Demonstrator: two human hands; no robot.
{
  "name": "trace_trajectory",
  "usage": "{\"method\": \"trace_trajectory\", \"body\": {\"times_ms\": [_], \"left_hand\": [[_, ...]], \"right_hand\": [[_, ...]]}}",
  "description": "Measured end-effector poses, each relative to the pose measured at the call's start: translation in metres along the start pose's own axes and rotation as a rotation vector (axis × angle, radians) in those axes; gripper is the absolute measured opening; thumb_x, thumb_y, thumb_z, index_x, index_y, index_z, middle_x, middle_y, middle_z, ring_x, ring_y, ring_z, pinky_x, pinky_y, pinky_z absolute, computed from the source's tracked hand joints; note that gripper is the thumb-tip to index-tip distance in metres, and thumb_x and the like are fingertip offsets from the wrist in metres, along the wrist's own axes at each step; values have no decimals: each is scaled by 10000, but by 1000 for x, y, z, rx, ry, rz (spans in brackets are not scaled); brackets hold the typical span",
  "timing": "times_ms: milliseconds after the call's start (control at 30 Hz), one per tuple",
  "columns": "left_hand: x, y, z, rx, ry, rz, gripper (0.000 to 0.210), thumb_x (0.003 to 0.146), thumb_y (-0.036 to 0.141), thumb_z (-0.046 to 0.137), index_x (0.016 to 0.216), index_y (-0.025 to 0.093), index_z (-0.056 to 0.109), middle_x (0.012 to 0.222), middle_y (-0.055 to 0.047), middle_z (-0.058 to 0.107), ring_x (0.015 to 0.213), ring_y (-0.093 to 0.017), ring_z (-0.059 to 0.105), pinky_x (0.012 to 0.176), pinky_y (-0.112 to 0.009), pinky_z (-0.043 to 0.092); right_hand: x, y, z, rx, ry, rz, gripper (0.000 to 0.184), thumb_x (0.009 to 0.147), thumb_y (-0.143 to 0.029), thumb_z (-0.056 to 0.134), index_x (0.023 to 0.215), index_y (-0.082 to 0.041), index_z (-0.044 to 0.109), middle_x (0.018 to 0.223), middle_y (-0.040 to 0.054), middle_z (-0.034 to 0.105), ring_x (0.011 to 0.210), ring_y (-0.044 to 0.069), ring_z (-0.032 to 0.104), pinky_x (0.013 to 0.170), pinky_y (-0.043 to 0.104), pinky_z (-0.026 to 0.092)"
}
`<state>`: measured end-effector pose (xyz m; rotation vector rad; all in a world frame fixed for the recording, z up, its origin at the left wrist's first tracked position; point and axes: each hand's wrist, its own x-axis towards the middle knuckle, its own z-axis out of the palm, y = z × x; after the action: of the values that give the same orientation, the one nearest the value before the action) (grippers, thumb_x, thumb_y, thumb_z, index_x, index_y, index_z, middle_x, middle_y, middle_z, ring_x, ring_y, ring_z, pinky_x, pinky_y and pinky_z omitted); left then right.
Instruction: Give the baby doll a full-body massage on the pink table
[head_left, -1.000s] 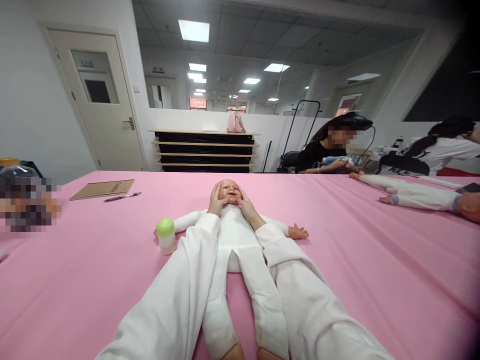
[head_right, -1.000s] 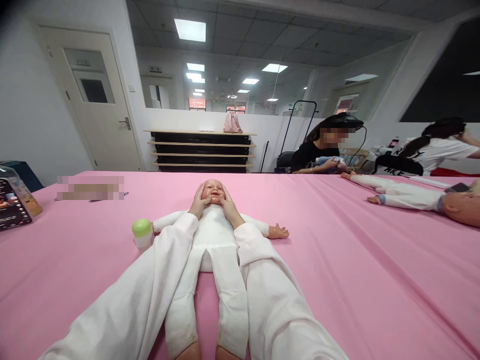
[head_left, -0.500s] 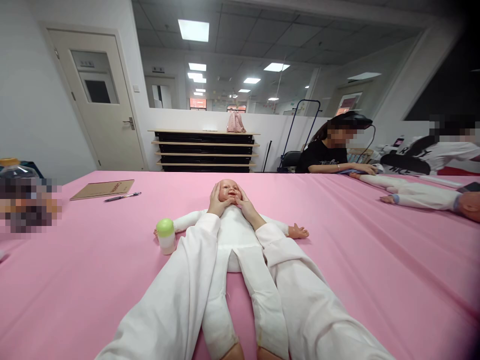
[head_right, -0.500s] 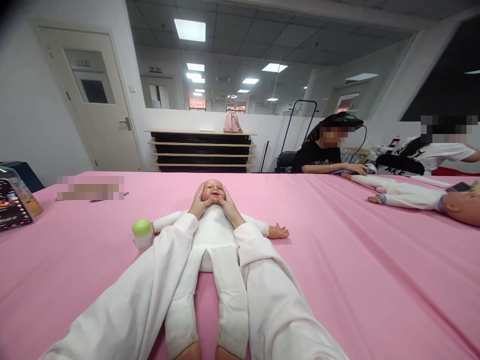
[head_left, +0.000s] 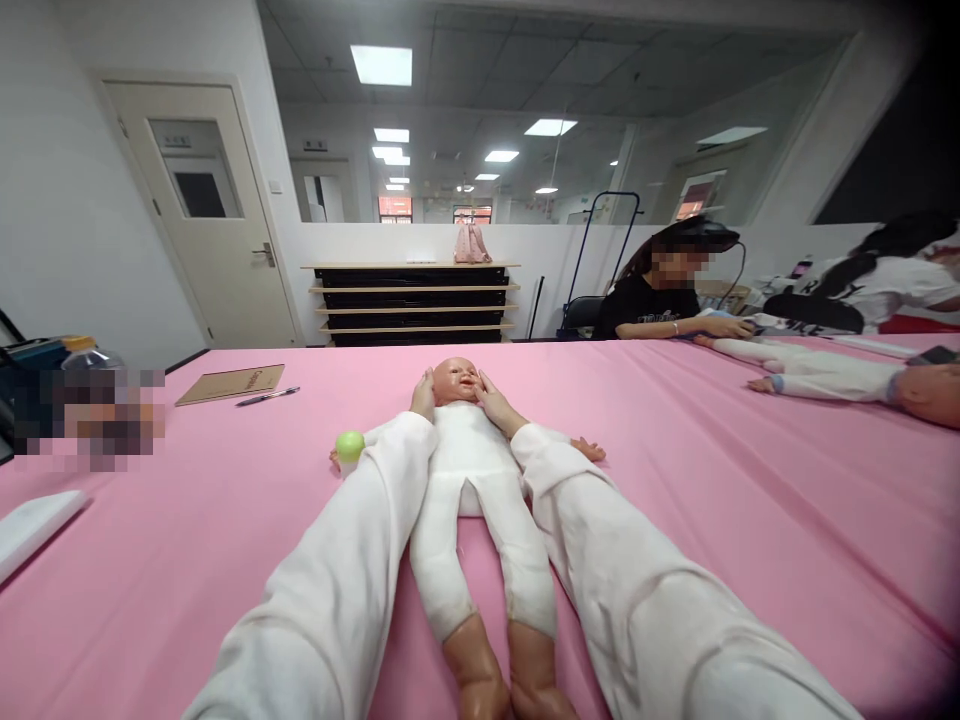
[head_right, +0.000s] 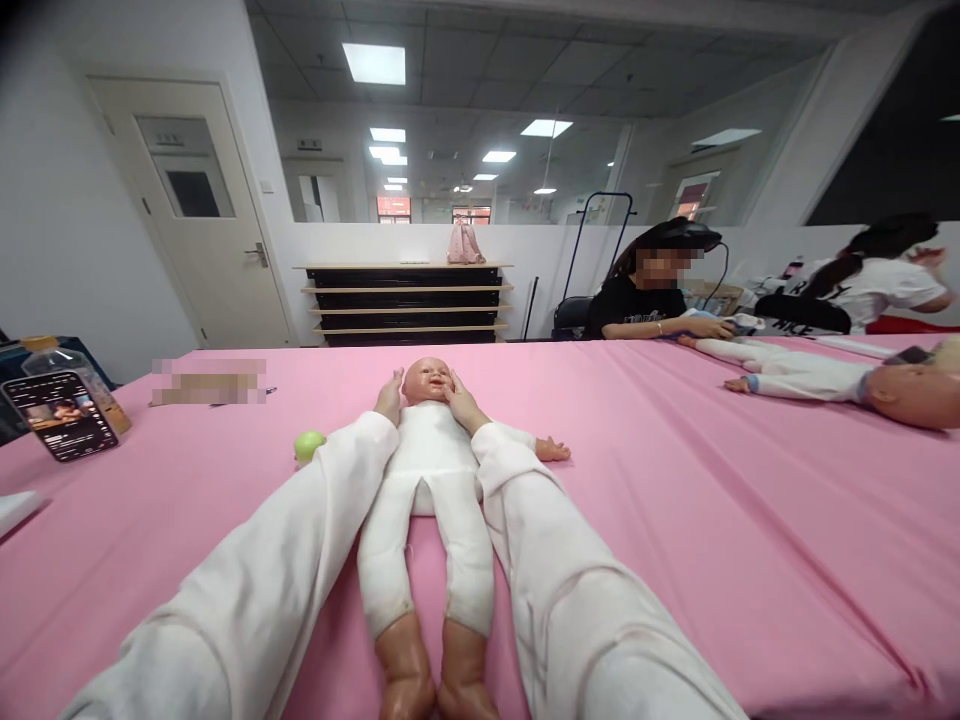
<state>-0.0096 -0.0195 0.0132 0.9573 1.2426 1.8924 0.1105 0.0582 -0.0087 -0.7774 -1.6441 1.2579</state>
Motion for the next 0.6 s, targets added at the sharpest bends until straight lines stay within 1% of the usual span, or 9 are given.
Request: {"method": "trace_trajectory", "body": {"times_ms": [67, 100, 167, 200, 267, 367, 433, 500, 600], "left_hand": [[-16, 16, -9, 35, -1, -20, 424, 875, 330, 363, 1231, 118, 450, 1389, -93, 343, 1325, -184, 215, 1091, -344, 178], [-27, 22, -16, 69, -15, -8, 406, 867, 311, 383, 1222, 131, 463, 1397, -79, 333, 1330, -172, 202, 1097, -332, 158], [-53, 29, -36, 175, -71, 52, 388, 843, 289, 424, 1202, 158, 489, 1389, -62, 350, 1321, -165, 229, 1097, -324, 159], [-66, 29, -47, 224, -92, 86, 388, 825, 284, 447, 1191, 170, 502, 1371, -60, 380, 1308, -171, 261, 1091, -330, 180], [-91, 24, -71, 281, -121, 122, 399, 779, 267, 495, 1170, 189, 518, 1316, -61, 451, 1260, -200, 351, 1054, -359, 269], [-112, 10, -99, 341, -174, 173, 333, 738, 240, 504, 1055, 173, 580, 1162, -81, 570, 1136, -217, 483, 1011, -385, 330], [-117, 1, -108, 413, -189, 230, 272, 717, 206, 486, 953, 161, 614, 1093, -89, 596, 1108, -217, 497, 1012, -391, 325], [-118, -5, -111, 511, -224, 271, 257, 713, 184, 462, 910, 167, 626, 1102, -86, 582, 1120, -213, 479, 998, -394, 342], [-121, -9, -110, 675, -347, 325, 274, 735, 177, 436, 940, 184, 618, 1156, -72, 546, 1141, -198, 454, 979, -393, 370]], "right_hand": [[-9, -10, -7, -61, 52, 47, 683, 757, -392, 512, 1351, -146, 280, 1410, 97, 308, 1298, 215, 291, 1075, 388, 223], [-17, -13, -11, -80, 73, 47, 678, 764, -394, 497, 1353, -143, 274, 1418, 101, 290, 1308, 214, 269, 1081, 389, 205], [-37, -15, -18, -116, 97, -8, 624, 778, -365, 468, 1339, -152, 298, 1421, 92, 284, 1318, 198, 244, 1092, 377, 179], [-49, -13, -20, -138, 103, -47, 587, 780, -340, 460, 1323, -162, 324, 1414, 82, 300, 1317, 186, 246, 1095, 367, 175], [-72, -7, -23, -155, 112, -99, 517, 784, -299, 464, 1282, -191, 380, 1379, 65, 361, 1298, 169, 284, 1092, 351, 197], [-99, 2, -23, -126, 123, -84, 405, 806, -291, 494, 1205, -231, 455, 1300, 53, 451, 1230, 169, 376, 1053, 356, 281], [-108, 3, -24, -113, 127, -72, 340, 832, -311, 498, 1158, -216, 490, 1242, 66, 487, 1146, 189, 452, 985, 402, 359], [-111, 2, -26, -102, 124, -72, 312, 851, -325, 486, 1129, -184, 505, 1193, 77, 505, 1053, 190, 508, 898, 414, 425], [-112, -1, -30, -80, 112, -68, 283, 862, -329, 470, 1101, -187, 521, 1148, 71, 522, 976, 167, 538, 830, 371, 467]]}}
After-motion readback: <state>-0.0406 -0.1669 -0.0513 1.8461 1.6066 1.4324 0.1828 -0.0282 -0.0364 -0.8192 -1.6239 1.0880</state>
